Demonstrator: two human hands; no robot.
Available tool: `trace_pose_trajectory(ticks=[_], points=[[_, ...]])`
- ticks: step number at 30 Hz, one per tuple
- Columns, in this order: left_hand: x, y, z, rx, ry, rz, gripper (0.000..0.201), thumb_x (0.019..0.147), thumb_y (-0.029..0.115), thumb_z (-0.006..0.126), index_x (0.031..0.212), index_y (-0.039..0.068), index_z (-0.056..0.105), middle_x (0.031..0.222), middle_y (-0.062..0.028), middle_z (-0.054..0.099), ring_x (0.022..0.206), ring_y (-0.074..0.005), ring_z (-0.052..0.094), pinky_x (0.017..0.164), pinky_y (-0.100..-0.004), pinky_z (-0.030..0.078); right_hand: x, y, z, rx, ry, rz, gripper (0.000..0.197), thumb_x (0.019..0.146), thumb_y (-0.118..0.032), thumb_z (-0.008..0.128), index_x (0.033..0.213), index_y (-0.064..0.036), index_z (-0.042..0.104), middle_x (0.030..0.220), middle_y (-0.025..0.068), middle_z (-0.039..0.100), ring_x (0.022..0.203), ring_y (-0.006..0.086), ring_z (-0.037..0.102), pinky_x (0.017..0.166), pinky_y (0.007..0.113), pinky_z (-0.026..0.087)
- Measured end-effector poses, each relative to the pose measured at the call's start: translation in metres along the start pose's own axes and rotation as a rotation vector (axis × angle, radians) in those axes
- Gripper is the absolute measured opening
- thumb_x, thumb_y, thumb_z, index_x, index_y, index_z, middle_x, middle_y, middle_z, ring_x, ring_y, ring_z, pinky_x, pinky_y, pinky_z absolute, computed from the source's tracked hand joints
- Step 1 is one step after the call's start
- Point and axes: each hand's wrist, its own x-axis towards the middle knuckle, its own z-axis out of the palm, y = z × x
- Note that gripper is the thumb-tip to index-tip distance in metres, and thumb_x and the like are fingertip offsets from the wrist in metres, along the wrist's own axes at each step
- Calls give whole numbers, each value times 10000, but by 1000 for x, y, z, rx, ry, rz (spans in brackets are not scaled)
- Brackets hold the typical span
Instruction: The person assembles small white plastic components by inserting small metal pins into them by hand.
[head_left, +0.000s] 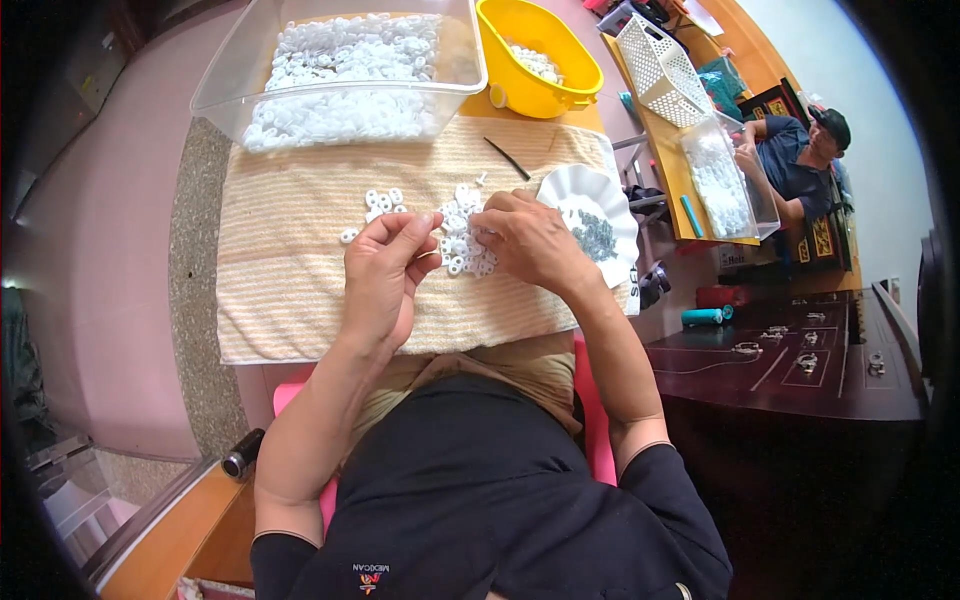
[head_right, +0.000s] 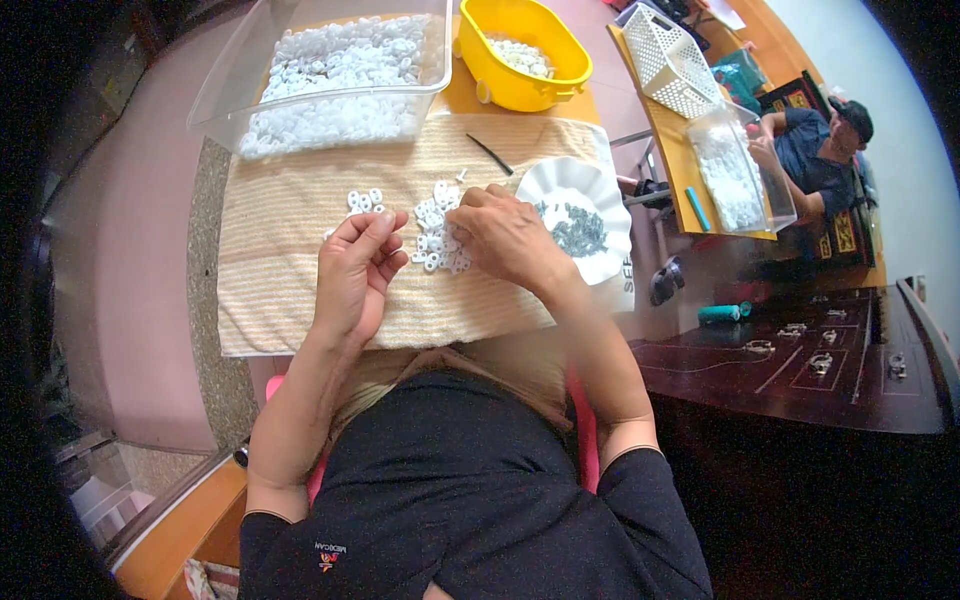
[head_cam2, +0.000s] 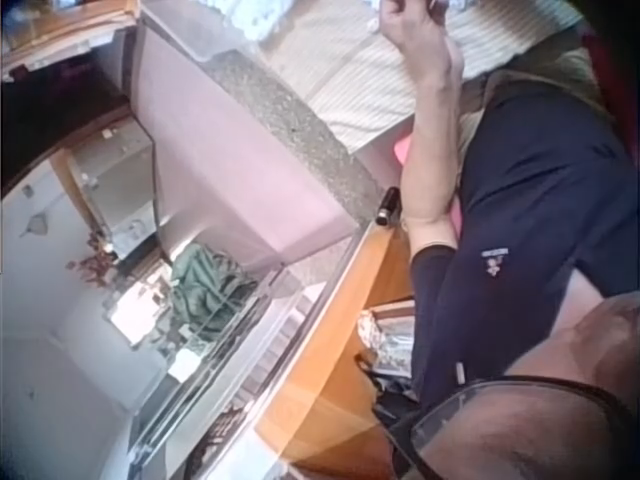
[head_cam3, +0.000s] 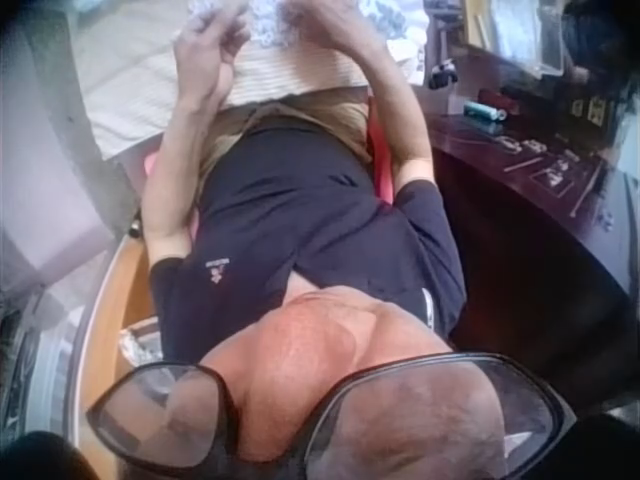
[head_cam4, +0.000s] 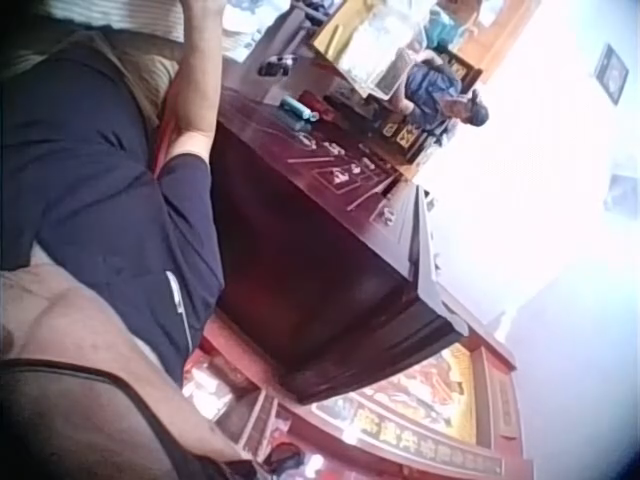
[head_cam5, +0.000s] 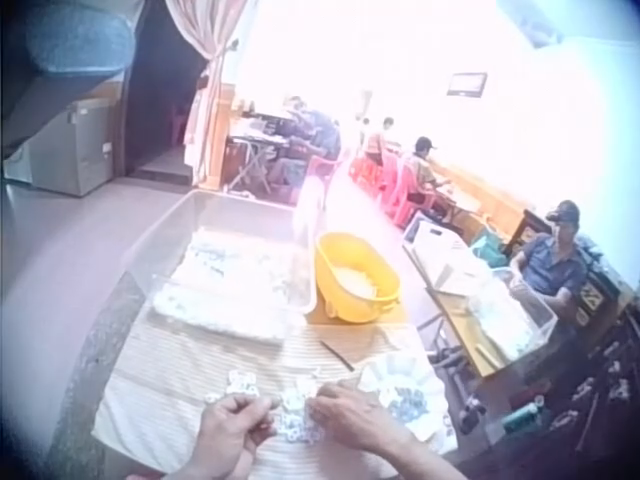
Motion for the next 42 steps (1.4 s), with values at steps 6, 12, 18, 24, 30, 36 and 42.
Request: trace_pose_trajectory(ticks=[6, 12, 18, 24, 30, 36, 42], points=[[0, -2, 0, -7, -8, -7, 66, 890, 116, 651, 905, 62, 616, 930, -75, 680, 708, -71, 610, 643, -222, 544, -2, 1, 2, 29, 16, -4, 122, 804, -123, 600, 892, -75, 671, 908, 102, 605, 916, 291, 574, 802, 395, 479], [0, -1, 1, 2, -14, -11, 65, 888, 109, 653, 903, 58, 614, 933, -78, 681, 708, -72, 609, 643, -220, 545, -6, 6, 7, 149, 150, -55, 117, 753, -36, 654, 867, -39, 680, 845, 96, 638, 844, 291, 608, 750, 367, 492], [0, -6, 3, 172, -53, 13, 101, 870, 102, 674, 932, 43, 621, 938, -68, 680, 734, -81, 609, 660, -224, 533, -14, 2, 8, 587, 228, 91, 81, 815, 1, 673, 896, 12, 676, 808, 62, 677, 718, 109, 625, 638, 244, 493], [-4, -12, 7, 369, -173, 43, 148, 872, 122, 679, 980, 28, 644, 913, -39, 668, 751, -81, 606, 686, -224, 524, -24, -13, 7, 1013, 176, 210, 77, 854, -15, 671, 915, 31, 661, 802, -1, 640, 715, 41, 572, 616, 181, 460], [-6, -15, 6, 360, -221, -17, 165, 885, 148, 673, 963, 4, 657, 856, -39, 665, 744, -83, 607, 687, -219, 513, -27, -21, 13, 1023, 241, 157, 104, 846, -64, 698, 898, 23, 676, 756, 13, 642, 682, 47, 569, 586, 194, 456], [-6, -11, 6, 231, -283, -168, 124, 898, 133, 648, 960, 28, 623, 897, -55, 658, 771, -125, 638, 718, -254, 557, -33, -21, 20, 1141, 260, 152, 101, 856, -26, 677, 933, 39, 673, 838, 50, 646, 760, 81, 605, 650, 214, 494], [-6, -9, 7, 199, -277, -262, 111, 878, 107, 670, 922, 19, 619, 846, -65, 656, 749, -130, 641, 715, -246, 557, -37, -18, 25, 1179, 264, 98, 125, 885, 9, 619, 995, 45, 666, 867, 79, 632, 762, 111, 612, 657, 224, 510]])
